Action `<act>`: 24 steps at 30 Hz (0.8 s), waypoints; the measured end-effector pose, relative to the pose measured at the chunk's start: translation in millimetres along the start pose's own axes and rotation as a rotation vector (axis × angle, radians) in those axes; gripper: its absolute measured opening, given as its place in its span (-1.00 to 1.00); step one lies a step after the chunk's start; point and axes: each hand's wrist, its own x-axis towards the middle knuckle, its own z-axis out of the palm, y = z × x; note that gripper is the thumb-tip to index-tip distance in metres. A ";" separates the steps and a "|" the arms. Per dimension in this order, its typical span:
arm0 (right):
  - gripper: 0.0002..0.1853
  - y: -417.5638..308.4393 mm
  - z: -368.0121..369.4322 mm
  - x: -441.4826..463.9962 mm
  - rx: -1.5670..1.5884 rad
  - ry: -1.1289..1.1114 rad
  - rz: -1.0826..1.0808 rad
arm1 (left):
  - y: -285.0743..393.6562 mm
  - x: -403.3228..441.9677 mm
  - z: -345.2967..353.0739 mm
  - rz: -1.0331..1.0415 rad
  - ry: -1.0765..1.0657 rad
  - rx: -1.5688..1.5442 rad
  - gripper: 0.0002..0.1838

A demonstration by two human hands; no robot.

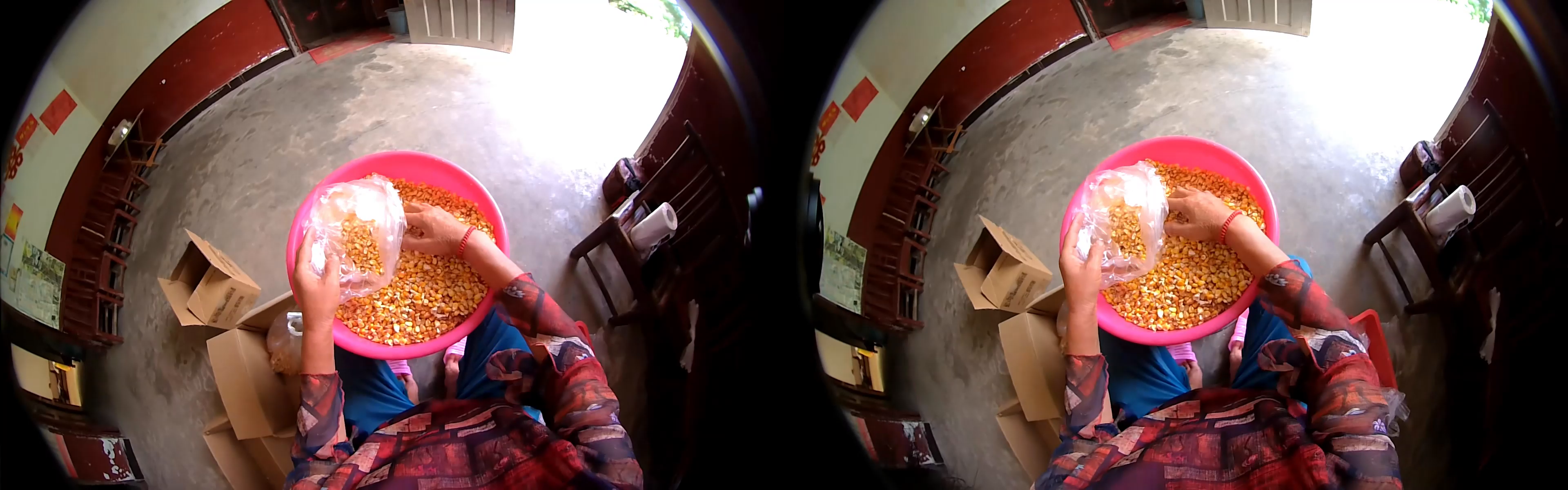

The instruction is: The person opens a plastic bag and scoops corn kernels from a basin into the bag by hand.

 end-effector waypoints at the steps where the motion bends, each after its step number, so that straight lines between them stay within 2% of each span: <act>1: -0.63 -2.6 -1.1 -0.4 0.004 -0.001 -0.001 | -1.7 -0.4 -0.5 -0.003 0.004 -0.010 -0.50; 3: -0.61 -6.7 -3.8 -2.9 -0.005 -0.025 -0.094 | 0.6 0.1 -1.2 -0.015 0.006 -0.004 -0.50; 4: -0.71 -11.9 -4.0 -3.2 0.031 0.038 -0.112 | 1.3 0.0 -0.9 -0.024 0.007 -0.001 -0.50; 7: -0.82 -19.8 -4.9 -1.6 -0.074 0.029 -0.124 | -1.5 -0.1 -0.8 -0.013 0.011 -0.002 -0.50; 11: -0.83 -21.5 -0.5 -0.6 -0.122 -0.007 -0.176 | 3.1 -0.2 -1.5 -0.016 0.011 -0.005 -0.51; 13: -0.83 -20.9 1.5 -1.2 -0.036 -0.052 -0.148 | 2.0 -0.4 -1.5 -0.016 0.015 -0.027 -0.51; 17: -0.82 -27.0 -1.6 -2.2 -0.066 -0.040 -0.105 | 1.7 -0.7 -0.9 -0.032 0.018 -0.047 -0.52; 20: -0.80 -27.2 -1.9 -1.0 -0.042 -0.022 0.014 | 2.2 -0.6 -1.2 -0.036 0.016 -0.038 -0.53; 22: -0.78 -22.6 -5.3 2.2 0.318 0.194 0.157 | 1.9 -1.0 -1.2 -0.028 0.021 -0.048 -0.53; 23: -0.78 -21.7 -9.1 2.4 0.319 0.192 0.156 | 2.9 -0.9 -1.3 -0.030 0.023 -0.048 -0.53; 24: -0.75 -21.9 -15.6 1.9 0.616 0.300 0.377 | 4.7 -0.6 -1.6 -0.025 0.023 -0.042 -0.53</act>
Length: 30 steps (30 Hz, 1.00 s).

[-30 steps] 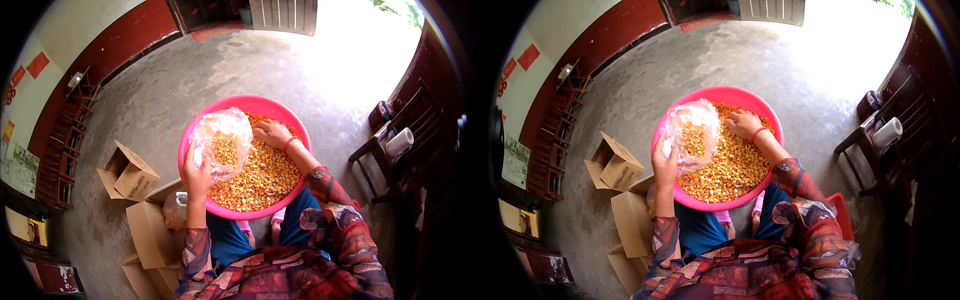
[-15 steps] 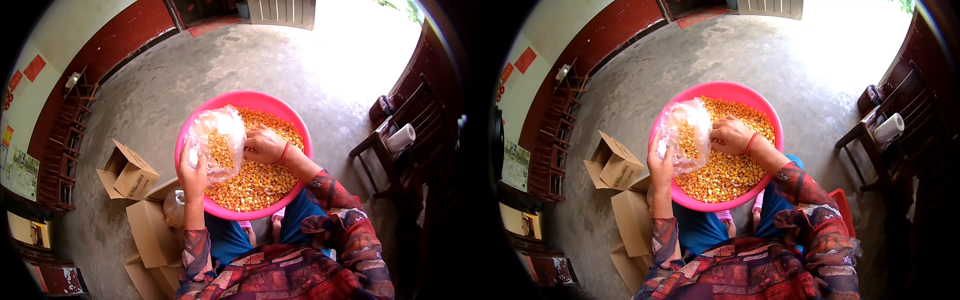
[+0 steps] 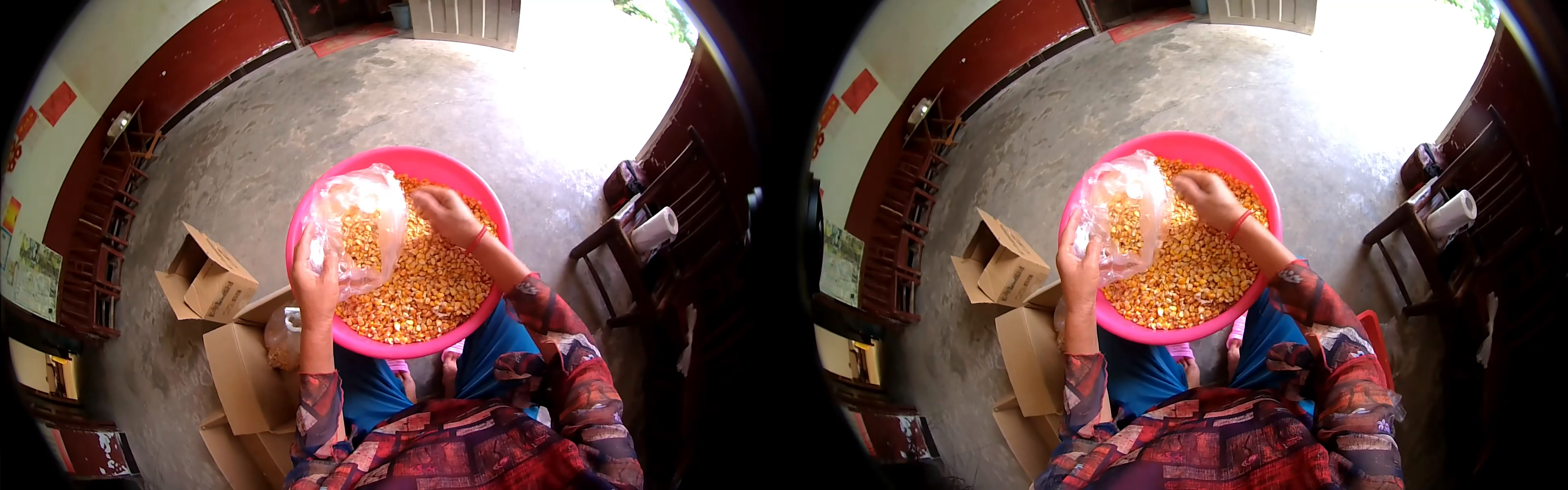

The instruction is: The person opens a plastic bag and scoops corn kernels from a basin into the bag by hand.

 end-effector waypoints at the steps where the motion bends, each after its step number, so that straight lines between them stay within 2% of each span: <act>1: -0.73 -1.4 -6.1 1.3 0.285 0.123 0.229 | 0.8 0.3 -0.4 0.006 0.000 0.006 -0.53; 3: -0.75 11.3 -25.6 7.1 0.675 0.067 0.306 | -0.3 0.1 -0.6 0.004 0.004 0.009 -0.53; 4: -0.76 13.9 -28.2 6.8 0.741 0.139 0.388 | -0.5 0.0 -0.2 0.004 0.004 0.009 -0.53; 7: -0.77 9.3 -23.3 8.2 0.836 0.112 0.429 | 0.1 0.5 -0.4 0.016 -0.004 0.007 -0.53; 9: -0.79 5.3 -18.8 5.6 0.806 0.104 0.447 | -1.0 0.4 0.4 0.005 0.004 -0.012 -0.53; 11: -0.79 9.0 -15.3 6.5 0.592 0.100 0.345 | -1.2 0.2 0.1 -0.005 0.014 -0.030 -0.53; 15: -0.80 7.7 -21.0 6.1 0.654 0.123 0.389 | 0.0 0.5 -0.7 0.016 0.021 0.021 -0.53; 18: -0.76 11.3 -25.4 9.5 0.786 0.027 0.398 | -1.4 0.4 0.1 0.014 0.022 0.021 -0.53; 21: -0.72 -3.1 -17.4 16.0 0.785 0.120 0.395 | -5.9 1.0 0.4 0.037 0.023 0.031 -0.53; 24: -0.70 -31.1 -3.2 25.8 0.947 -0.023 0.228 | -3.2 0.5 -0.5 0.062 0.016 0.047 -0.53; 27: -0.71 -71.4 24.4 30.7 0.977 -0.100 0.127 | -2.6 1.2 -1.1 0.079 0.012 0.060 -0.52; 30: -0.68 -86.2 58.8 35.2 0.864 -0.076 0.085 | -7.7 1.9 -2.1 0.119 0.009 0.082 -0.50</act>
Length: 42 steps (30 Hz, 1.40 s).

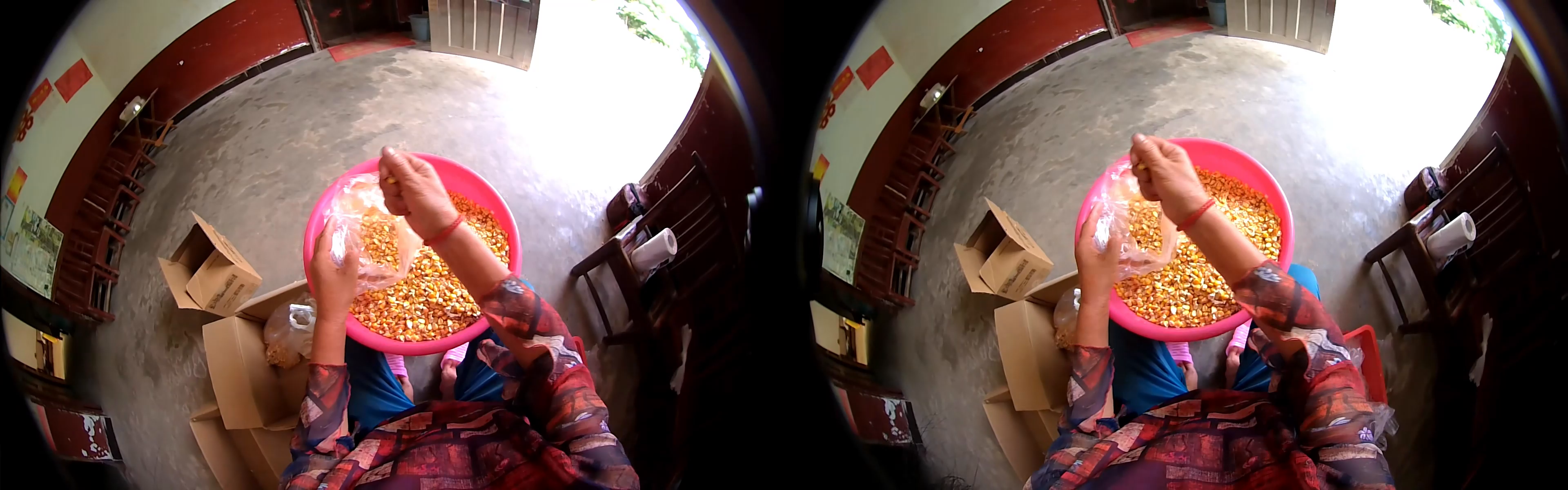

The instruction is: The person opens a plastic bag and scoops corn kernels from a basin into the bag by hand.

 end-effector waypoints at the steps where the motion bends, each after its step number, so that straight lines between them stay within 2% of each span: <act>1: -0.67 8.7 3.1 4.0 -0.011 0.005 0.028 | -2.2 -0.5 -0.4 0.023 -0.005 0.007 -0.50; 5: -0.67 43.2 -4.1 11.9 -0.253 0.074 0.023 | -1.2 -2.3 2.7 -0.086 0.002 -0.129 -0.49; 7: -0.69 55.8 -16.8 13.2 -0.418 0.008 0.135 | 5.3 -0.6 1.5 -0.076 -0.011 -0.078 -0.49; 9: -0.71 54.3 -26.1 9.6 -0.445 -0.053 0.182 | 8.7 0.0 -0.1 -0.084 -0.012 -0.065 -0.49; 11: -0.74 40.7 -22.6 -2.6 -0.570 -0.131 0.044 | 9.4 -0.8 0.4 -0.094 -0.006 -0.052 -0.51; 13: -0.73 19.8 -29.3 -10.6 -0.672 -0.271 0.027 | 6.4 -1.5 1.4 -0.103 -0.002 -0.070 -0.52; 17: -0.78 -25.7 -34.6 -47.8 -0.720 -0.205 -0.034 | 1.3 -1.2 1.8 -0.067 0.017 0.006 -0.54; 19: -0.87 -28.5 -56.2 -58.9 -0.929 -0.168 -0.210 | 3.2 -1.7 1.3 -0.064 0.020 -0.009 -0.54; 21: -0.92 -31.8 -66.0 -76.7 -1.267 -0.211 -0.247 | 2.8 -2.3 1.8 -0.058 0.023 -0.024 -0.54; 22: -0.93 -22.9 -74.2 -78.9 -1.372 -0.307 -0.465 | 1.3 -2.1 2.4 -0.058 0.023 -0.036 -0.54; 23: -0.90 -17.0 -77.6 -86.1 -1.402 -0.365 -0.354 | 0.4 -2.2 2.8 -0.059 0.023 -0.047 -0.54; 26: -0.83 3.6 -71.0 -103.7 -1.493 -0.438 -0.410 | 1.4 -2.4 2.1 -0.064 0.013 -0.036 -0.53; 28: -0.77 11.7 -63.8 -104.0 -1.591 -0.632 -0.515 | 2.2 -2.4 2.1 -0.063 0.011 -0.029 -0.53; 31: -0.72 20.4 -67.5 -92.3 -1.698 -0.725 -0.413 | 6.5 -1.7 1.9 -0.072 0.010 -0.031 -0.53; 36: -0.79 31.8 -86.1 -59.4 -1.807 -0.578 -0.533 | 6.5 -1.6 1.0 -0.095 0.007 -0.049 -0.52; 39: -0.82 30.3 -92.2 -42.1 -1.950 -0.501 -0.461 | 7.9 -1.3 0.9 -0.099 0.008 -0.035 -0.53; 40: -0.82 33.7 -96.9 -36.0 -1.871 -0.399 -0.544 | 7.8 -1.1 0.9 -0.098 0.008 -0.036 -0.53; 42: -0.82 34.7 -98.2 -33.0 -1.880 -0.344 -0.472 | 7.4 -0.6 0.5 -0.088 0.005 0.008 -0.53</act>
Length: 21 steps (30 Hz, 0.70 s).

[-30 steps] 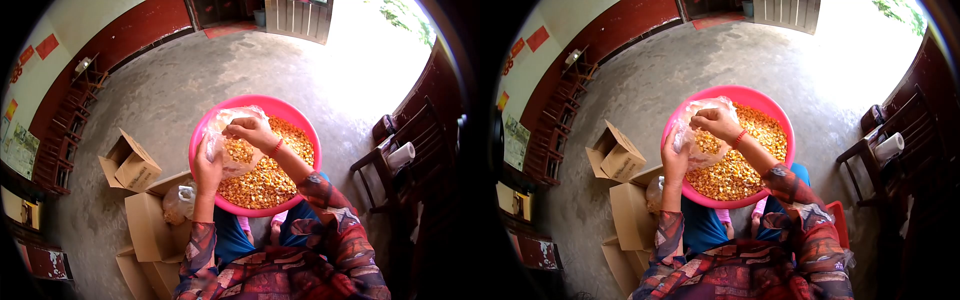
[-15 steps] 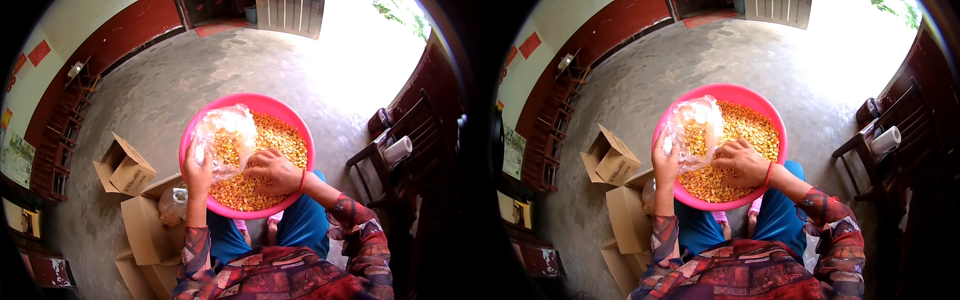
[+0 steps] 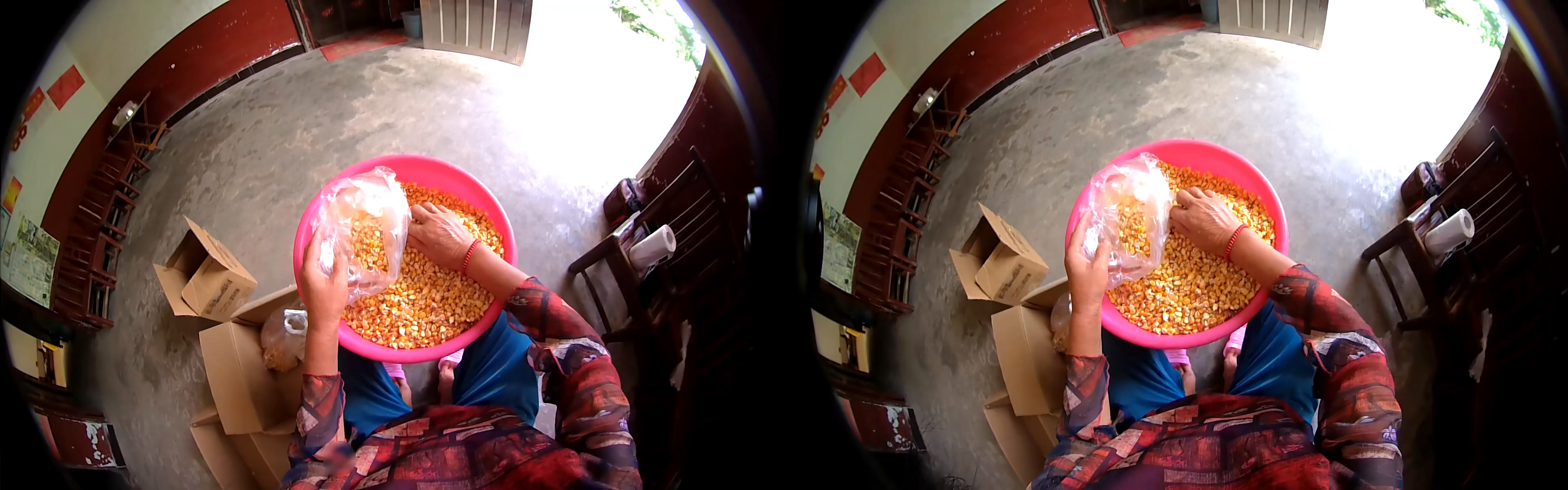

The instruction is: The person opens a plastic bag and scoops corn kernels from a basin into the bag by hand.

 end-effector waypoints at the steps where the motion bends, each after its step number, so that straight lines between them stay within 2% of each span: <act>1: -0.81 2.7 -2.4 1.7 -0.003 -0.022 0.076 | -1.4 0.1 -0.6 0.008 0.005 -0.010 -0.53; 5: -0.84 13.3 13.9 -2.2 0.114 0.079 0.020 | -2.5 -1.8 0.4 0.025 0.005 -0.002 -0.55; 7: -0.85 5.9 3.3 -3.9 0.106 0.048 0.079 | 0.4 -1.6 0.3 -0.022 -0.012 -0.057 -0.54; 13: -0.82 3.0 -1.8 -8.0 0.175 0.121 0.096 | 0.7 -2.4 1.2 -0.043 -0.021 -0.124 -0.49; 21: -0.78 -1.5 -7.6 -10.8 0.198 0.103 0.101 | 4.9 -2.6 -1.1 -0.055 -0.040 -0.150 -0.47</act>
